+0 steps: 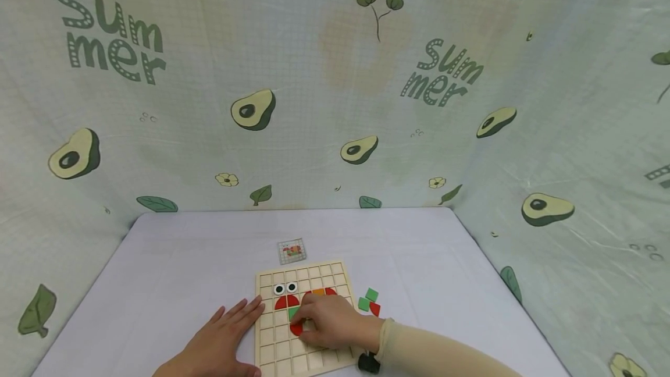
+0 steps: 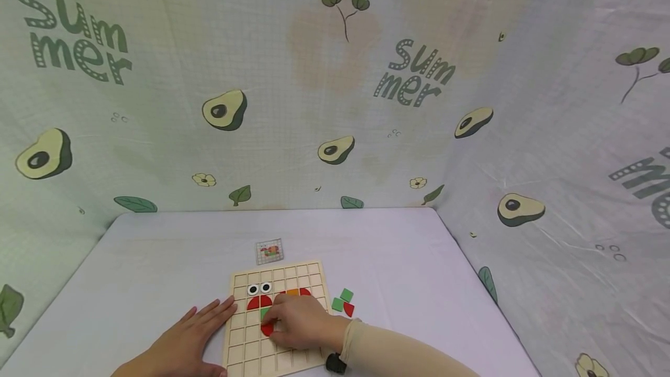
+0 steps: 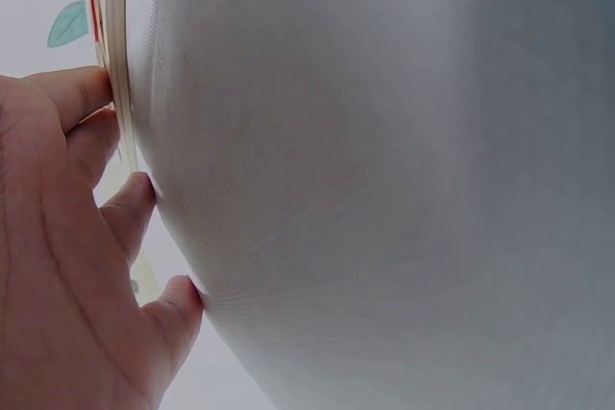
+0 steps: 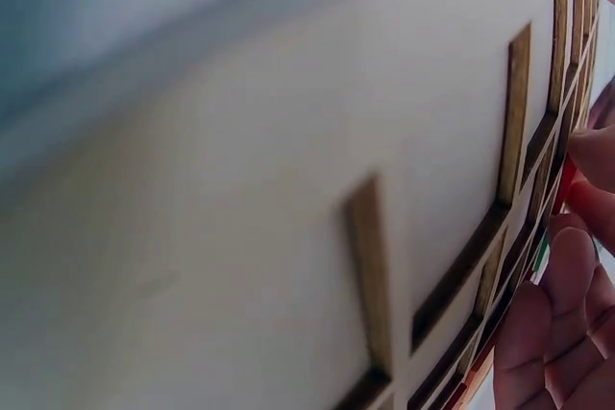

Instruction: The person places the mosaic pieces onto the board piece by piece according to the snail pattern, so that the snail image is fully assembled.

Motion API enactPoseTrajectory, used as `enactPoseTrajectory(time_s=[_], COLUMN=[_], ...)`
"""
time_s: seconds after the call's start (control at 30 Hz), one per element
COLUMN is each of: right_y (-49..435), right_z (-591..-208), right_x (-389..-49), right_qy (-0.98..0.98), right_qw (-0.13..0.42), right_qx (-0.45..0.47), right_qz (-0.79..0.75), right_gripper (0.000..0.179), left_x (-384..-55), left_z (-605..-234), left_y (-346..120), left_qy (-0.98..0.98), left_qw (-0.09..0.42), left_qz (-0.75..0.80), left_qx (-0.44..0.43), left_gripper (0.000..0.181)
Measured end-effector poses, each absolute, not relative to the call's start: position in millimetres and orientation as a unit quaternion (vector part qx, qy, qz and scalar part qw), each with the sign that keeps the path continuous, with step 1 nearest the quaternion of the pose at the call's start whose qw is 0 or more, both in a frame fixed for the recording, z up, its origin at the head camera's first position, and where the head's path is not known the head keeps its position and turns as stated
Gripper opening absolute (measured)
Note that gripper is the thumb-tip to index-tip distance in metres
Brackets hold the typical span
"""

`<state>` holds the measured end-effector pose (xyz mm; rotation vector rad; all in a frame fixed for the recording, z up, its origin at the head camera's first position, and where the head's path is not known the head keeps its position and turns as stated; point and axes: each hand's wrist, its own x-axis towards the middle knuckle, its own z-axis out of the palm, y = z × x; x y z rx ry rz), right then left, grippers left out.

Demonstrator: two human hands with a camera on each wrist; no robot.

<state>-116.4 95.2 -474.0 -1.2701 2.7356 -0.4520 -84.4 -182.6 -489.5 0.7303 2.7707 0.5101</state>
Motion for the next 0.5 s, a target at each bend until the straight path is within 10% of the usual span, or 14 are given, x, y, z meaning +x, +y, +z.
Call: enactPoseTrajectory(time_s=[0.5], right_y=[95.2], right_z=[-472.9], right_x=[-116.5], right_qy=[0.899], right_qw=[0.037], right_qx=[-0.409], right_qz=[-0.153], right_gripper=[0.021], left_x=[-83.9], left_z=[-489.7], left_y=[-184.0], left_qy=[0.944], left_qw=[0.107], left_qz=[0.177], left_qx=[0.258], left_gripper=[0.118])
